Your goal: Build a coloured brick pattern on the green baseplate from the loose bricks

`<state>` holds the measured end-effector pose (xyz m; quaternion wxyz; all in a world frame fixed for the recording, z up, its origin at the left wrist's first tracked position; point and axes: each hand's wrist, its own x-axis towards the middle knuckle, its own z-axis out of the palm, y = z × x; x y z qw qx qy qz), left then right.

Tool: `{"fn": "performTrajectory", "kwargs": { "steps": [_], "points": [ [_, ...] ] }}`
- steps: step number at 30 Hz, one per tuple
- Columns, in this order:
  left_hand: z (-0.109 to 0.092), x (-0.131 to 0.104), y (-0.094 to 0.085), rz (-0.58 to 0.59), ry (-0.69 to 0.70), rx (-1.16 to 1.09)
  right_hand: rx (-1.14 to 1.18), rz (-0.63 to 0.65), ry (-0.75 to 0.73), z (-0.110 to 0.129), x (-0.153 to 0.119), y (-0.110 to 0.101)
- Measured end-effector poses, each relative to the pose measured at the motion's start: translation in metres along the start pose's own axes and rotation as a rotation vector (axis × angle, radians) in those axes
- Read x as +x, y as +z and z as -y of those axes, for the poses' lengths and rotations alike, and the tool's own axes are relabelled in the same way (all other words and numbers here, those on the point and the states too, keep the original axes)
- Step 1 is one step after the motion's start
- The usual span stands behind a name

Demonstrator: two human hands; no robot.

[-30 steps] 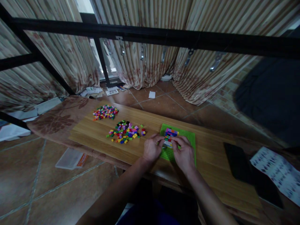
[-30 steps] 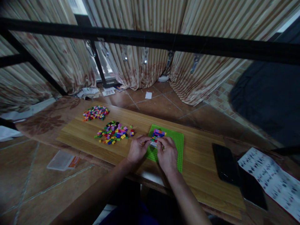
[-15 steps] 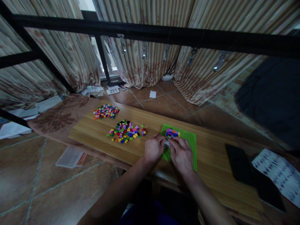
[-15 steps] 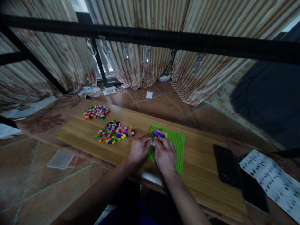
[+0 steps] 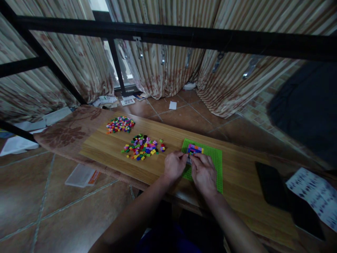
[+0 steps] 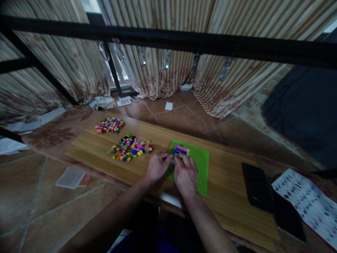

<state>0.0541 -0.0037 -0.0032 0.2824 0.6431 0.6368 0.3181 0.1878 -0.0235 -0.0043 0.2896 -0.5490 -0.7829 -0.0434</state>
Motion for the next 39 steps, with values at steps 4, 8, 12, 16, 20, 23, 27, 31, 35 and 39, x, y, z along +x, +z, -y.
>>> {"fn": "performTrajectory", "kwargs": {
  "steps": [4,8,12,16,20,23,27,31,35,39],
  "points": [
    [-0.004,0.0,0.0,-0.007,-0.069,-0.029,0.019,0.011,0.021,0.0,0.0,0.001],
    [-0.009,0.0,0.0,-0.013,-0.133,-0.014,0.046,0.035,0.05,0.001,-0.001,0.002],
    [-0.011,0.0,0.0,-0.021,-0.157,-0.016,0.057,0.027,0.055,0.001,-0.002,0.005],
    [-0.012,0.0,-0.001,-0.027,-0.156,-0.033,0.063,0.036,0.056,0.0,-0.004,0.007],
    [-0.009,-0.002,-0.007,-0.011,-0.138,-0.077,0.106,0.001,0.059,-0.002,-0.005,0.002],
    [0.001,-0.007,-0.017,-0.037,-0.113,-0.106,0.162,-0.101,0.117,-0.002,-0.011,-0.006],
    [0.031,-0.026,-0.038,-0.044,-0.038,-0.168,0.226,-0.157,0.21,0.001,-0.037,-0.013],
    [0.07,-0.053,-0.064,-0.162,-0.051,-0.186,0.283,-0.041,0.202,0.016,-0.078,-0.007],
    [0.101,-0.071,-0.093,-0.333,-0.13,-0.038,0.356,0.062,0.142,0.041,-0.1,0.003],
    [0.121,-0.069,-0.115,-0.447,-0.108,0.157,0.402,0.081,0.082,0.063,-0.092,0.011]
  ]
}}
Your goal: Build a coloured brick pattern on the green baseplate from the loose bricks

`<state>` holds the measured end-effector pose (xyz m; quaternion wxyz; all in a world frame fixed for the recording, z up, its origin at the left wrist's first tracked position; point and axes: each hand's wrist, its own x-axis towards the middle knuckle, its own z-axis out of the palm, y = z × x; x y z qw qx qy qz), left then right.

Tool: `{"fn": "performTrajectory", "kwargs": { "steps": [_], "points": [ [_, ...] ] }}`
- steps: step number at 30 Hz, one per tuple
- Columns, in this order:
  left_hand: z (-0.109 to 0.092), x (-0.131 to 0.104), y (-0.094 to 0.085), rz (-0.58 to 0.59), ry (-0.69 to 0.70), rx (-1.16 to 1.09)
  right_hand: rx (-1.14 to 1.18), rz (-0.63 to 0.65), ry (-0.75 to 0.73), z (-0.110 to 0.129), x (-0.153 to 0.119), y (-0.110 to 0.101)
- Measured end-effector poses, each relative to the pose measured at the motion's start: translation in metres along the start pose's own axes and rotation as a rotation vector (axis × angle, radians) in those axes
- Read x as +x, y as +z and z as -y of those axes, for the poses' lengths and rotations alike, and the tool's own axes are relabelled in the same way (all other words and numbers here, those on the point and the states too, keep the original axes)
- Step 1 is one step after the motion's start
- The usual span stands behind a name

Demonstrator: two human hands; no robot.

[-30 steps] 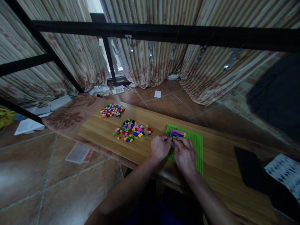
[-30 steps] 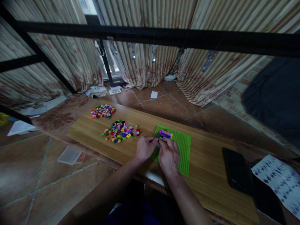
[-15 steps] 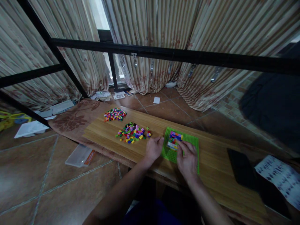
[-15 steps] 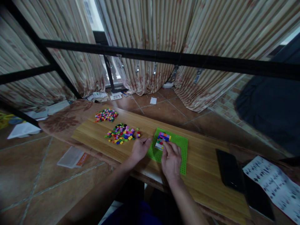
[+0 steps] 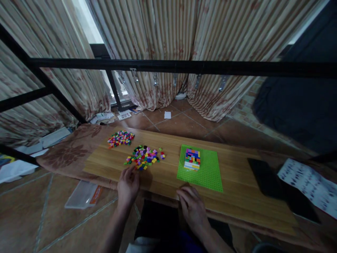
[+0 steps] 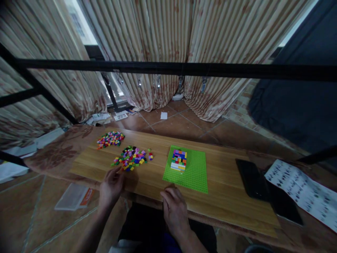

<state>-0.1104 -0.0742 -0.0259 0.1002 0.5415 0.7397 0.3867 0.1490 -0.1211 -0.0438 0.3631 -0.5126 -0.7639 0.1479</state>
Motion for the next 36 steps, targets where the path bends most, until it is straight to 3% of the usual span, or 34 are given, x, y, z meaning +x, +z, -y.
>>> {"fn": "performTrajectory", "kwargs": {
  "steps": [4,8,13,17,21,25,28,31,36],
  "points": [
    [0.012,0.01,0.002,-0.052,0.049,0.178,0.001,0.051,-0.025,0.012,0.019,0.013],
    [0.017,0.013,0.012,-0.002,0.104,0.261,-0.015,0.119,-0.03,0.018,0.039,0.029],
    [0.017,0.016,0.024,0.019,0.181,0.331,0.008,0.08,-0.042,0.021,0.075,0.055],
    [0.017,0.023,0.029,0.029,0.214,0.337,-0.035,0.035,0.018,0.022,0.11,0.073],
    [0.015,0.029,0.031,0.055,0.26,0.363,-0.095,0.113,0.074,0.02,0.136,0.086],
    [0.012,0.036,0.037,0.071,0.273,0.367,-0.062,0.138,-0.004,0.012,0.143,0.095],
    [0.013,0.042,0.042,0.075,0.283,0.317,0.086,0.119,-0.054,0.004,0.14,0.098],
    [0.018,0.048,0.045,0.083,0.3,0.242,0.231,0.053,-0.005,-0.003,0.136,0.095],
    [0.027,0.048,0.046,0.051,0.253,0.081,0.25,-0.015,0.064,-0.01,0.133,0.087]
  ]
}}
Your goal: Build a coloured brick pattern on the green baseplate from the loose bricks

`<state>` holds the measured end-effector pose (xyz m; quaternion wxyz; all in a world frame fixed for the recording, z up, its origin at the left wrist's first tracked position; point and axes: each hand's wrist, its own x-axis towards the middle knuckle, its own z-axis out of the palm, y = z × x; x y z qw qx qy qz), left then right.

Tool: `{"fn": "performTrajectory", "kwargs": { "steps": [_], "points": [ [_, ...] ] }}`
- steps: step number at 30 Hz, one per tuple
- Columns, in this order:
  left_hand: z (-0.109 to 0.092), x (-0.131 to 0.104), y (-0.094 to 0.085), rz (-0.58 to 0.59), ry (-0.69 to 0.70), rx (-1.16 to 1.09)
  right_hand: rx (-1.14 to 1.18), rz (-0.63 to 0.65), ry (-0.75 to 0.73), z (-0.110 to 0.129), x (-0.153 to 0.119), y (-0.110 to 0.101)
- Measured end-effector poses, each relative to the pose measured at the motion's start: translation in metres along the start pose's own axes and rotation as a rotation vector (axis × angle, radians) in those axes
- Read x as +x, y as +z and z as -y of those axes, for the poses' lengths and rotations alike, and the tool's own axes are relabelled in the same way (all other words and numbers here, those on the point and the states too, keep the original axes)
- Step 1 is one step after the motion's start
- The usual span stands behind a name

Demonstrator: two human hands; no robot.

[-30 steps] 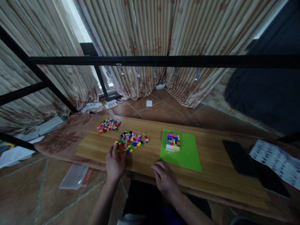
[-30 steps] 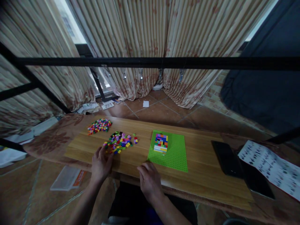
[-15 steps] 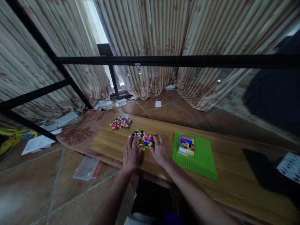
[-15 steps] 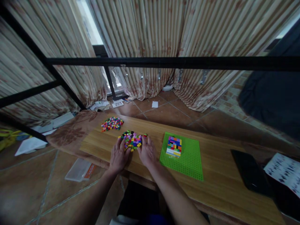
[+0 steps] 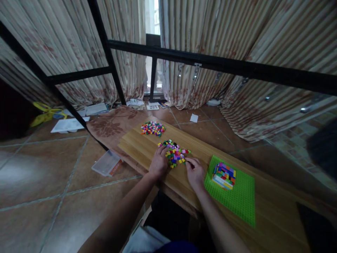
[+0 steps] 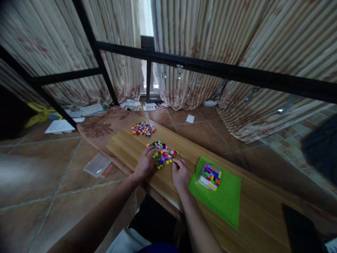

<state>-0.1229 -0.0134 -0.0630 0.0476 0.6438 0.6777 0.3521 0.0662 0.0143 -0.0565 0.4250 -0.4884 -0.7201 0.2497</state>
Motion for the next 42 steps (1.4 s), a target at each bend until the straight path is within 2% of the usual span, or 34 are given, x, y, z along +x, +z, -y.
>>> {"fn": "performTrajectory", "kwargs": {
  "steps": [3,6,13,18,23,28,34,42],
  "points": [
    [0.001,-0.001,0.0,-0.064,-0.046,-0.055,0.001,-0.013,0.026,0.001,0.001,-0.001],
    [-0.002,-0.001,-0.002,-0.095,-0.065,-0.073,-0.061,0.04,0.02,0.006,0.004,0.003],
    [-0.009,-0.003,-0.009,-0.026,-0.021,-0.09,-0.362,0.239,-0.131,0.018,0.018,0.012],
    [-0.008,-0.004,-0.01,-0.012,-0.028,-0.109,-0.349,0.32,-0.162,0.015,0.019,0.008],
    [-0.008,-0.003,-0.01,-0.017,-0.02,-0.116,-0.372,0.347,-0.16,0.017,0.019,0.006],
    [-0.007,-0.002,-0.009,-0.027,-0.024,-0.12,-0.335,0.312,-0.133,0.018,0.018,0.01],
    [-0.007,-0.004,-0.01,-0.062,-0.026,-0.122,-0.141,0.178,-0.118,0.008,0.01,0.014],
    [-0.005,-0.006,-0.011,-0.102,0.029,-0.139,-0.045,0.1,-0.199,0.006,0.002,0.022]
  ]
}}
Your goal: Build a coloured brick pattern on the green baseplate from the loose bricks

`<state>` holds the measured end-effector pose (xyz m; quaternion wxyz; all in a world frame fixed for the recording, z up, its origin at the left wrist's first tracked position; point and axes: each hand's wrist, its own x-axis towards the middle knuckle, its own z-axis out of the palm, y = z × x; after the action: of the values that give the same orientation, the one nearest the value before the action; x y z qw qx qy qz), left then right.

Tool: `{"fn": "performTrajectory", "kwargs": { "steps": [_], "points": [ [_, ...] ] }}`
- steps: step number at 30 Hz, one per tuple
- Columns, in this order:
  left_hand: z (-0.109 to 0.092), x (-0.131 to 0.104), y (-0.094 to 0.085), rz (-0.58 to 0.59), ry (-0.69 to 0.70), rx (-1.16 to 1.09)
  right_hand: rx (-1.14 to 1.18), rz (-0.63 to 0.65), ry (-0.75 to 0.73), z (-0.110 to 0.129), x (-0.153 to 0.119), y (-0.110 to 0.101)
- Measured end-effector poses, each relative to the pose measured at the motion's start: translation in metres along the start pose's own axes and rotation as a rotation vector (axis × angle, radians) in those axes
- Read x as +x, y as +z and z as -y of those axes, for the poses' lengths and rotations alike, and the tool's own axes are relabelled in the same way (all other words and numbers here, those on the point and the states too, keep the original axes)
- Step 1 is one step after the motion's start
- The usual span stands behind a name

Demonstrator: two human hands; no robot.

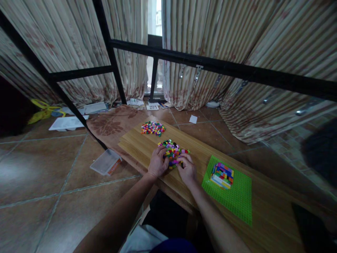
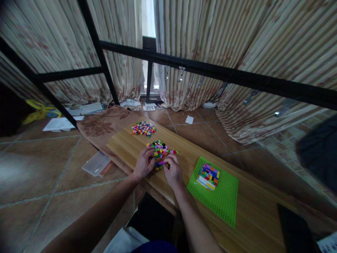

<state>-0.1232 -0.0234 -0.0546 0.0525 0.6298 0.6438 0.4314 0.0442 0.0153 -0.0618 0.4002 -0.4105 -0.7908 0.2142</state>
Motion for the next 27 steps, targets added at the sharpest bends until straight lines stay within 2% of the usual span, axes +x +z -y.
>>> {"fn": "performTrajectory", "kwargs": {
  "steps": [7,17,22,27],
  "points": [
    [0.002,0.001,0.0,0.009,0.003,0.01,-0.01,0.061,-0.163,0.01,-0.003,-0.002],
    [0.004,0.002,0.001,0.012,-0.023,0.008,-0.129,0.071,-0.181,0.011,-0.005,0.0],
    [0.004,0.002,0.001,0.003,-0.015,0.005,-0.1,0.054,-0.131,0.014,-0.004,-0.001],
    [0.004,0.005,-0.002,-0.029,-0.006,-0.02,0.102,-0.098,-0.005,0.017,-0.002,-0.003]
  ]
}}
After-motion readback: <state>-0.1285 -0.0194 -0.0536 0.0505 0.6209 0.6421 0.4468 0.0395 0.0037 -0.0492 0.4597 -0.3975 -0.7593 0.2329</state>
